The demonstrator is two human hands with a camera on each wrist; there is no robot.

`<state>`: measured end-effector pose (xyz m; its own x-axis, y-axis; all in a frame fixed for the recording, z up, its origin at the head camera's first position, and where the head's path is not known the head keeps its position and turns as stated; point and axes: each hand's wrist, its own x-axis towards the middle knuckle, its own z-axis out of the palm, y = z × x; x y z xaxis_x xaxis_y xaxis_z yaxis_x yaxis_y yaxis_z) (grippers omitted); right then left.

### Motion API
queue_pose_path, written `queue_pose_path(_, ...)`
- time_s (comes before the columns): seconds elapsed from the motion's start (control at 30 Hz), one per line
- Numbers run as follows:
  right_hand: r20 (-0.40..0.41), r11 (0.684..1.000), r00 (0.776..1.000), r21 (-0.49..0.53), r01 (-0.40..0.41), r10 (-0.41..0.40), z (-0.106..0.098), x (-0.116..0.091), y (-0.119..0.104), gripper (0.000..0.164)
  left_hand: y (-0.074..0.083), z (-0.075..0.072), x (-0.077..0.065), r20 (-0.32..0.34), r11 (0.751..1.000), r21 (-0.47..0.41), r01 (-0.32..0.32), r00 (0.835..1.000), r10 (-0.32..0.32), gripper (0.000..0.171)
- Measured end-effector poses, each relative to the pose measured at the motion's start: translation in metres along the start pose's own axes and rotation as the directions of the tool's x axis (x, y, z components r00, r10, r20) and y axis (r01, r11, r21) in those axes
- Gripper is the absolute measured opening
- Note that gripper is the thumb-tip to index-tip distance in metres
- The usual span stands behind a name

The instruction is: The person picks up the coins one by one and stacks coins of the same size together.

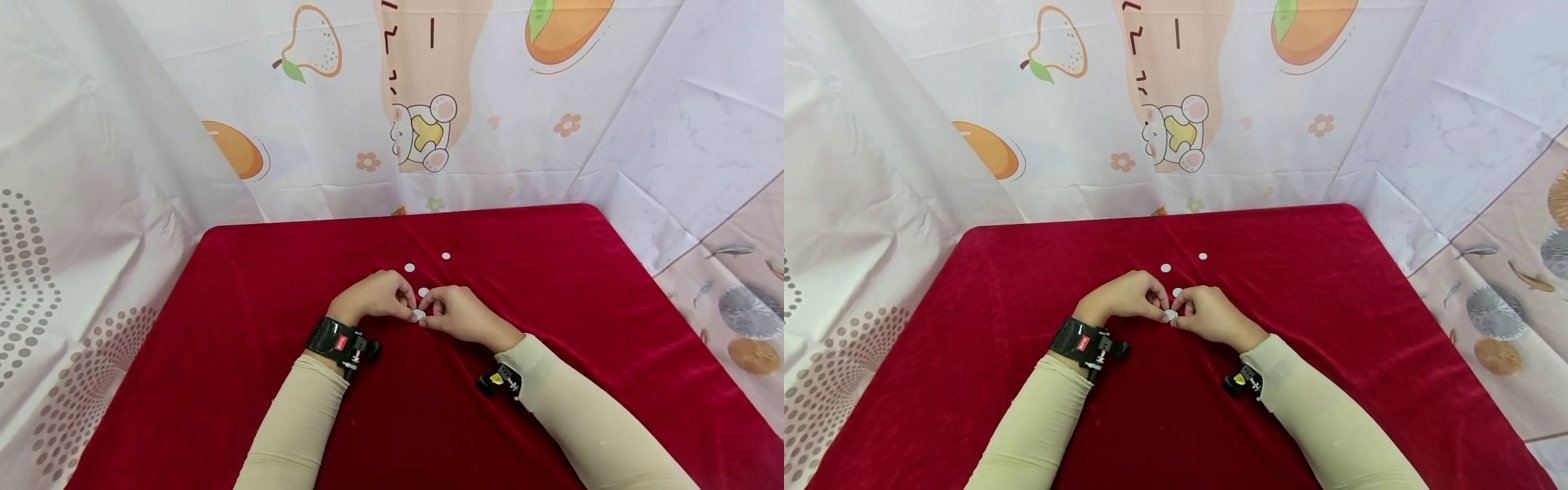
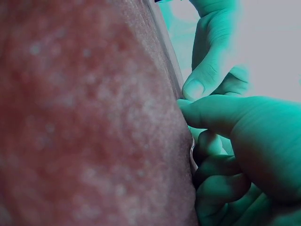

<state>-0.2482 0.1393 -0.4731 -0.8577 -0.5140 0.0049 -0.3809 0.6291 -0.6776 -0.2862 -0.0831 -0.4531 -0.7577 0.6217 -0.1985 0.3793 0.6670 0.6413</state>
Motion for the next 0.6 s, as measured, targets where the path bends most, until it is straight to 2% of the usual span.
queue_pose_path(0.6,0.001,1.000,1.000,0.005,0.006,-0.006,0.0003,-0.0004,0.0001,0.015,-0.0018,0.0014,0.0009,-0.015,1.000,-0.001,0.015,1.000,-0.015,0.010)
